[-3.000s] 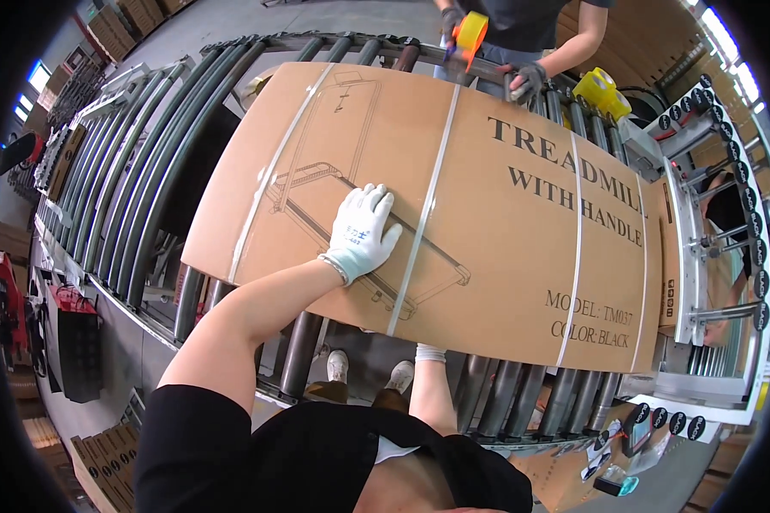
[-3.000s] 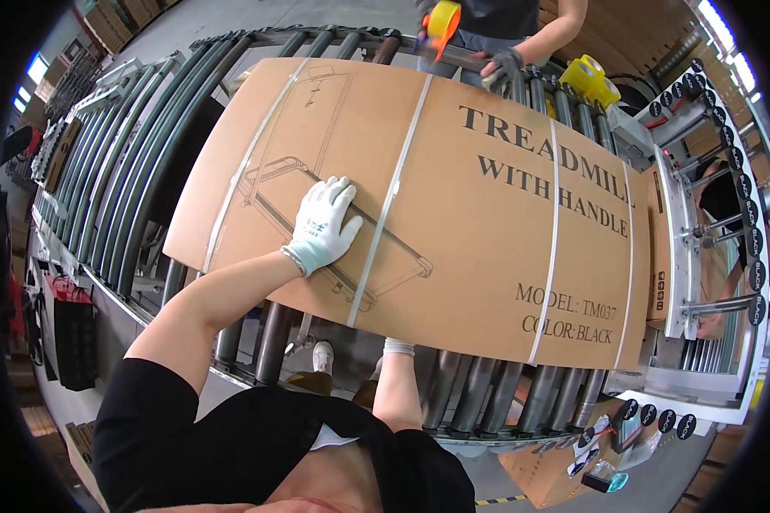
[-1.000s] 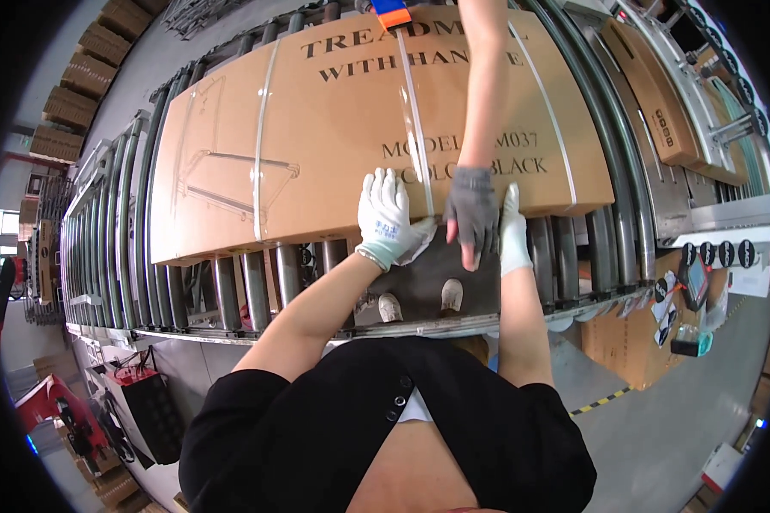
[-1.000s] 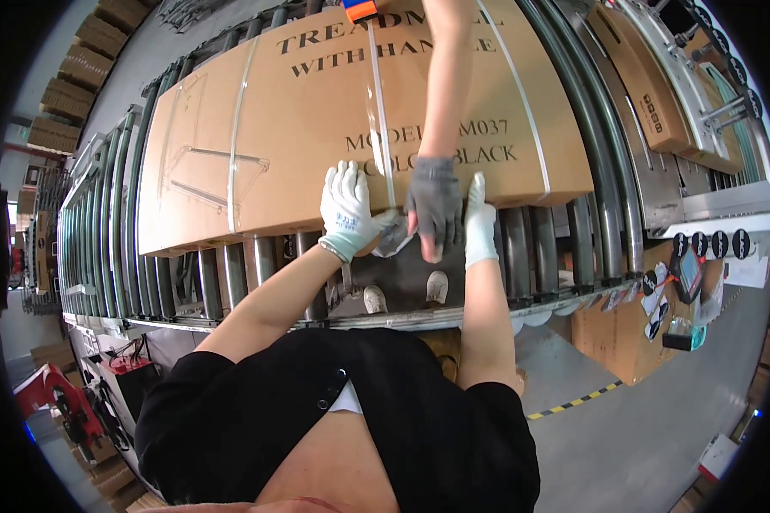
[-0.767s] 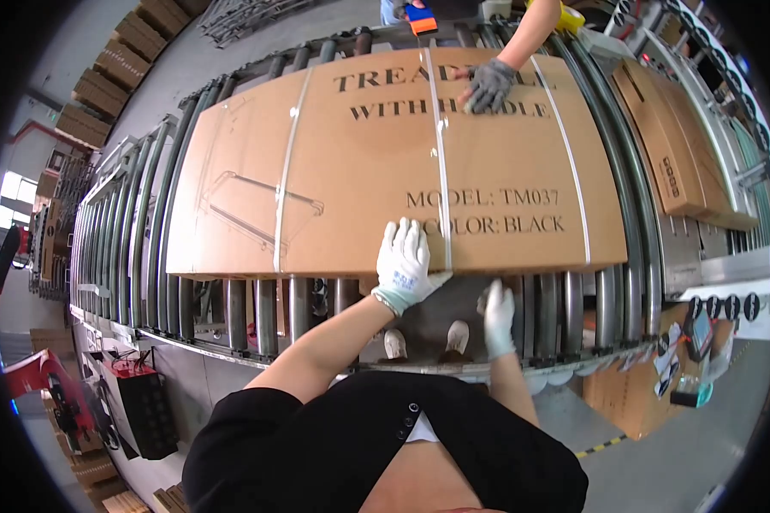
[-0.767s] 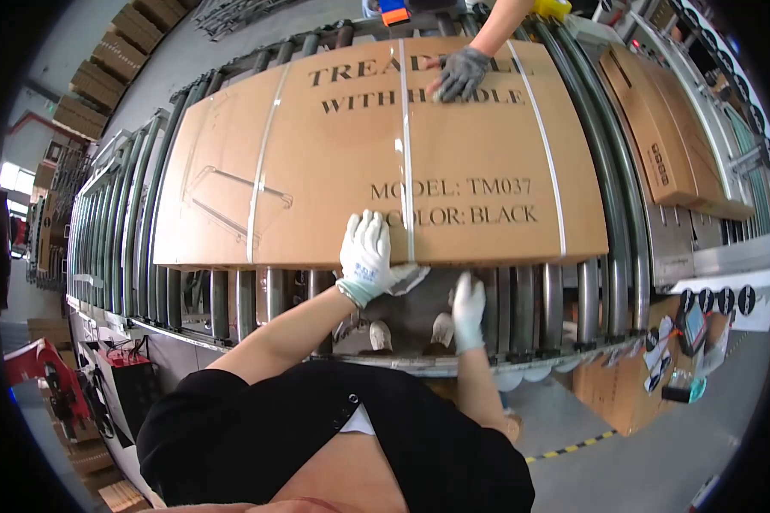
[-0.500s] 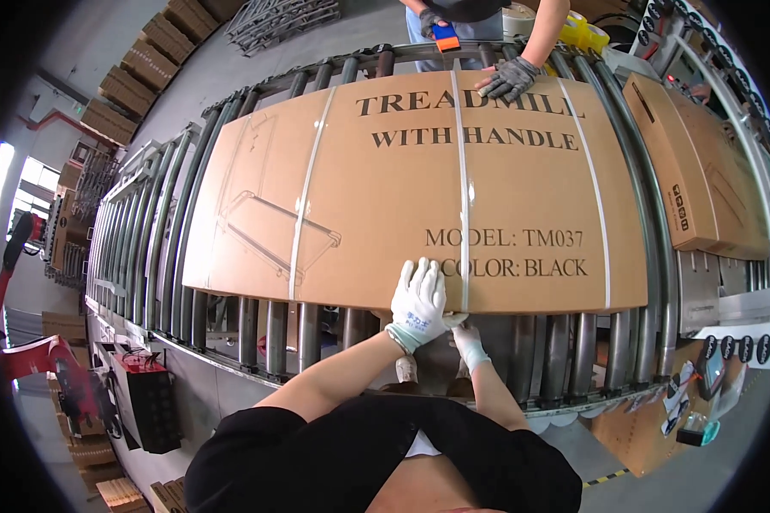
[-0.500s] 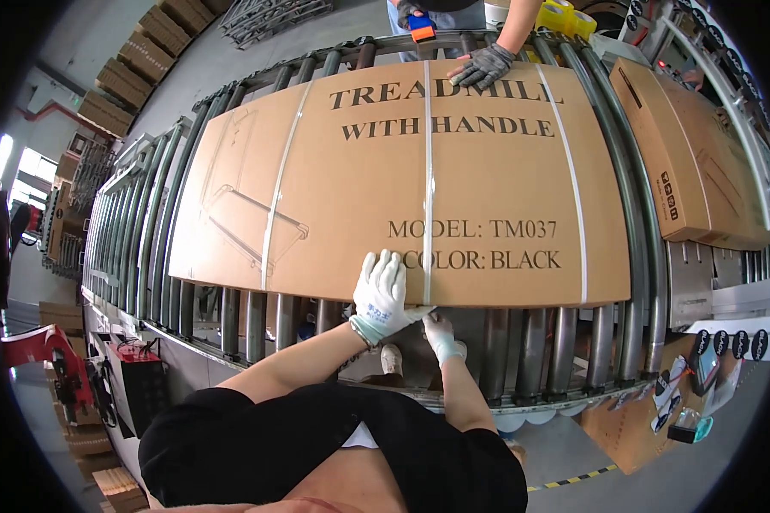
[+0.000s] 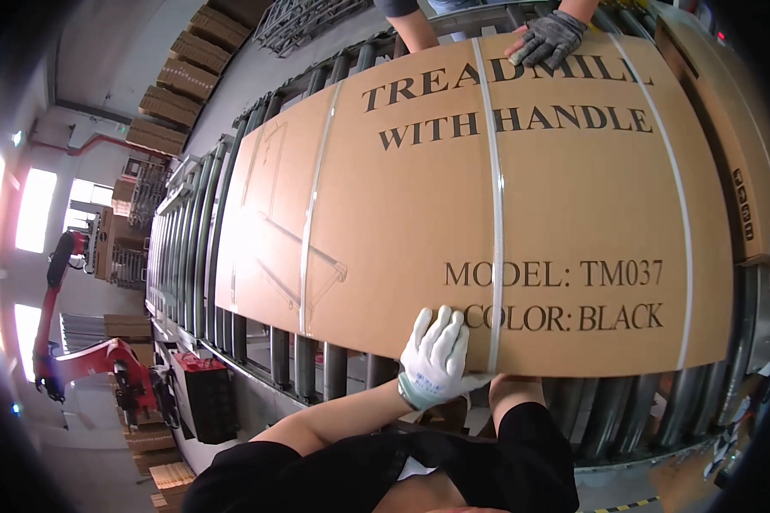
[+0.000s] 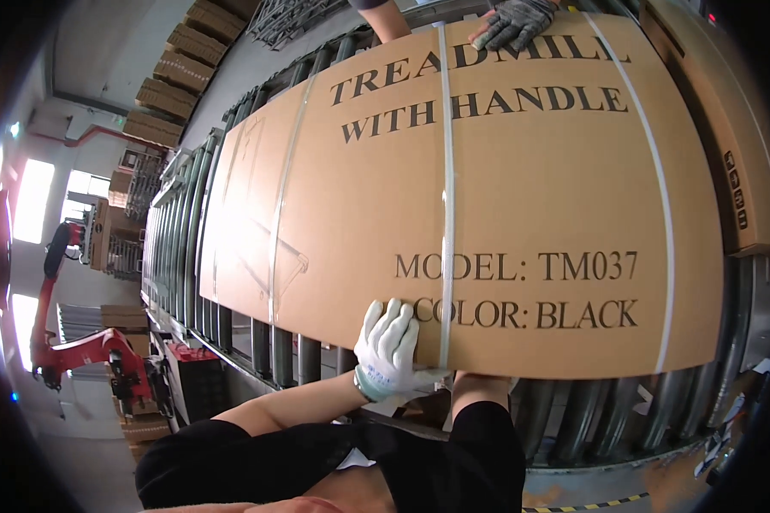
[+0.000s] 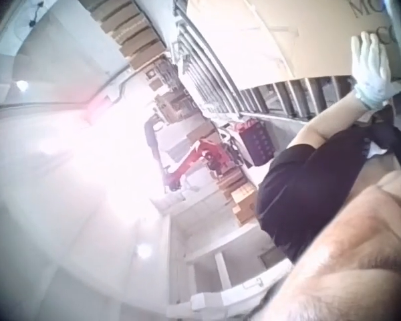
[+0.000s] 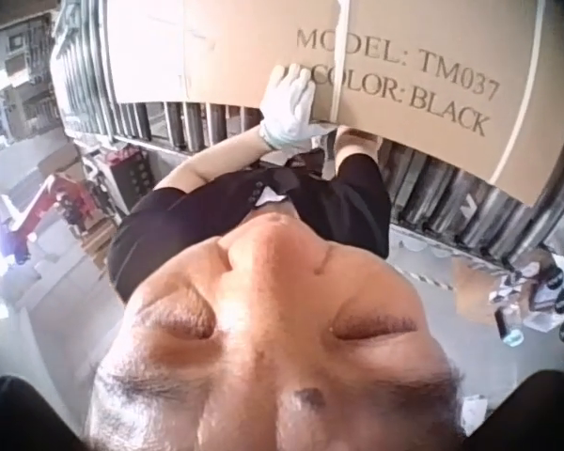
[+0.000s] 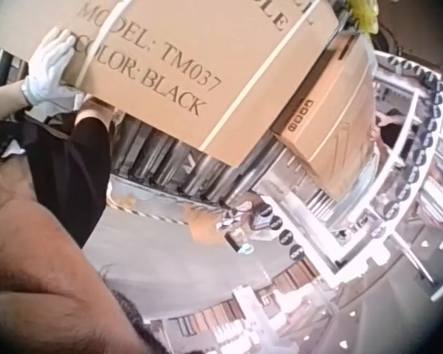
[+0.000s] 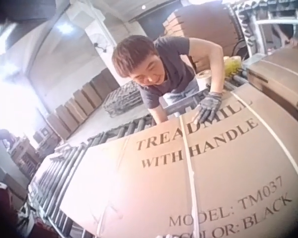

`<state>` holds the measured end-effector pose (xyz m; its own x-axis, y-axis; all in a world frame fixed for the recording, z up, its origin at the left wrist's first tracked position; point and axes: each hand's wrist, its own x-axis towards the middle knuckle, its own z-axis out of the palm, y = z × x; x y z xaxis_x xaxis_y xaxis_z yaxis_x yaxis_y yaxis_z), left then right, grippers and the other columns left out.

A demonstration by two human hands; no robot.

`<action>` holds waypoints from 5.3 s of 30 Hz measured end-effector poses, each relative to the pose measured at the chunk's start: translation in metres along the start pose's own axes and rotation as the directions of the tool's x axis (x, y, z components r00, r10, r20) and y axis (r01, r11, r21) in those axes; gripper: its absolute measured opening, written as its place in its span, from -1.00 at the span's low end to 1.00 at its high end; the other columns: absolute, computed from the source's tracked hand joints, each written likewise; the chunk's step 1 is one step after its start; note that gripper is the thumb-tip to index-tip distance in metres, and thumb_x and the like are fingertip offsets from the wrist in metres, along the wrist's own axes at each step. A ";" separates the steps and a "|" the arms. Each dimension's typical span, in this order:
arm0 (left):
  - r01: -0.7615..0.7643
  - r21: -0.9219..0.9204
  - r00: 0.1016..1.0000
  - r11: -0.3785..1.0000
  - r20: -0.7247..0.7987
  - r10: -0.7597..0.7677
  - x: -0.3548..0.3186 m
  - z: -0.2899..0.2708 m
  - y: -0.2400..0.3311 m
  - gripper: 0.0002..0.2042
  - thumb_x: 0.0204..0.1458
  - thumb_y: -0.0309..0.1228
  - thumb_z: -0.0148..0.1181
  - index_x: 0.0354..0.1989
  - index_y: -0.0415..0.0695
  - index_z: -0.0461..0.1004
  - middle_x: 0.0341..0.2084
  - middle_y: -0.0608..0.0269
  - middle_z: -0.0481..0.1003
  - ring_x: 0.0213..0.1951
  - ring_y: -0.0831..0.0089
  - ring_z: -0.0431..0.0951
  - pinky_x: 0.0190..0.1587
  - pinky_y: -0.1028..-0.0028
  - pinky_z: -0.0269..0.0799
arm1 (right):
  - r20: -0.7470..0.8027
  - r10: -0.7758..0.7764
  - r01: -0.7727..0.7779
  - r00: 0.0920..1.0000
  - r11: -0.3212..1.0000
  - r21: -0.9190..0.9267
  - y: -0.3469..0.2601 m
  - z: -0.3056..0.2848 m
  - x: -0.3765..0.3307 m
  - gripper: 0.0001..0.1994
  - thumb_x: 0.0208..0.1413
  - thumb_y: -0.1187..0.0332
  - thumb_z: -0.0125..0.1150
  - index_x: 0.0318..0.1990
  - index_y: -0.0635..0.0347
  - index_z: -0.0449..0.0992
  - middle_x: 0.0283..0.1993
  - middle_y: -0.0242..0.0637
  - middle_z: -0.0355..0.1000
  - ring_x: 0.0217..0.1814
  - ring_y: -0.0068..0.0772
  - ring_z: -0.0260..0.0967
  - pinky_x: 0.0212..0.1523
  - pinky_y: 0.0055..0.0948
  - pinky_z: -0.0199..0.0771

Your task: Applying circular labels to metal components and assisting in sealing large boxes on a conveyor belt.

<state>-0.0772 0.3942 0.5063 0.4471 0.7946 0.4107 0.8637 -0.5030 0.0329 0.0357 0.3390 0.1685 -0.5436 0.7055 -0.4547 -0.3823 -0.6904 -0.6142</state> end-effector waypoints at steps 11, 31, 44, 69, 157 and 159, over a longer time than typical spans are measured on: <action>-0.102 -0.054 0.994 0.993 -0.030 0.101 -0.007 0.012 -0.002 -0.19 -0.31 0.23 0.28 -0.28 -0.46 0.34 -0.32 -0.25 0.39 -0.25 -0.16 0.45 -0.20 0.00 0.33 | 0.208 -0.060 -0.116 0.976 0.665 0.737 -0.037 0.000 0.108 -0.56 -0.04 0.24 0.25 0.03 0.13 0.41 -0.07 -0.20 0.48 -0.11 -0.18 0.49 -0.11 -0.14 0.53; -0.034 -0.402 0.961 0.915 -0.265 -0.080 -0.018 -0.015 -0.006 -0.68 -0.17 -0.31 0.26 -0.25 -0.19 0.40 -0.15 0.04 0.43 -0.07 0.01 0.41 0.05 0.15 0.28 | -0.233 0.147 0.040 0.961 0.763 0.645 -0.166 0.240 -0.331 -0.68 0.08 0.34 0.02 -0.05 0.34 0.39 -0.13 -0.10 0.46 -0.25 -0.22 0.48 -0.28 -0.25 0.52; 0.324 -0.902 0.622 -0.287 0.431 -0.654 0.009 -0.102 -0.081 -0.64 0.20 -0.14 0.02 -0.29 -0.24 0.54 -0.39 0.22 0.54 -0.28 0.46 0.48 -0.05 0.38 0.35 | -0.048 -0.527 0.528 0.849 0.838 0.135 -0.274 0.273 -0.144 -0.38 -0.24 0.60 0.06 0.16 0.30 0.30 -0.09 -0.25 0.43 -0.11 -0.36 0.44 -0.04 -0.44 0.45; 0.402 -0.375 0.889 0.835 0.380 -0.257 0.323 0.044 -0.277 -0.75 -0.03 -0.20 0.20 -0.37 -0.12 0.63 -0.59 0.13 0.56 -0.48 0.28 0.58 -0.31 0.36 0.46 | -0.234 -0.436 0.374 0.869 0.889 -0.265 -0.332 0.262 -0.102 -0.32 0.07 0.34 0.22 0.29 0.41 0.07 0.01 -0.15 0.39 0.00 -0.46 0.37 0.01 -0.44 0.41; -0.249 -0.082 0.964 0.965 -0.114 0.239 0.020 -0.022 -0.105 -0.65 0.00 -0.33 0.17 -0.02 -0.16 0.43 -0.07 0.03 0.47 -0.05 0.06 0.46 0.04 0.19 0.35 | -0.381 -0.137 0.148 0.914 0.989 -0.001 -0.067 0.176 -0.380 -0.59 0.15 0.24 0.19 0.04 0.37 0.42 -0.16 -0.31 0.49 -0.14 -0.52 0.42 -0.10 -0.51 0.44; -0.406 -0.099 0.909 0.908 -0.142 0.391 0.027 -0.025 -0.077 -0.62 -0.02 -0.34 0.19 0.00 -0.15 0.42 -0.04 0.02 0.45 -0.02 0.03 0.44 0.06 0.17 0.33 | -0.602 0.092 0.137 0.793 0.936 0.324 -0.027 0.169 -0.403 -0.58 0.16 0.12 0.14 -0.06 0.37 0.45 -0.21 -0.26 0.48 -0.21 -0.39 0.42 -0.21 -0.46 0.48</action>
<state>-0.1373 0.4457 0.5372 0.7111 0.4775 0.5160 0.5799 -0.8133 -0.0465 0.1392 0.0467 0.4773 -0.0171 0.5924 -0.8055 -0.6747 -0.6014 -0.4280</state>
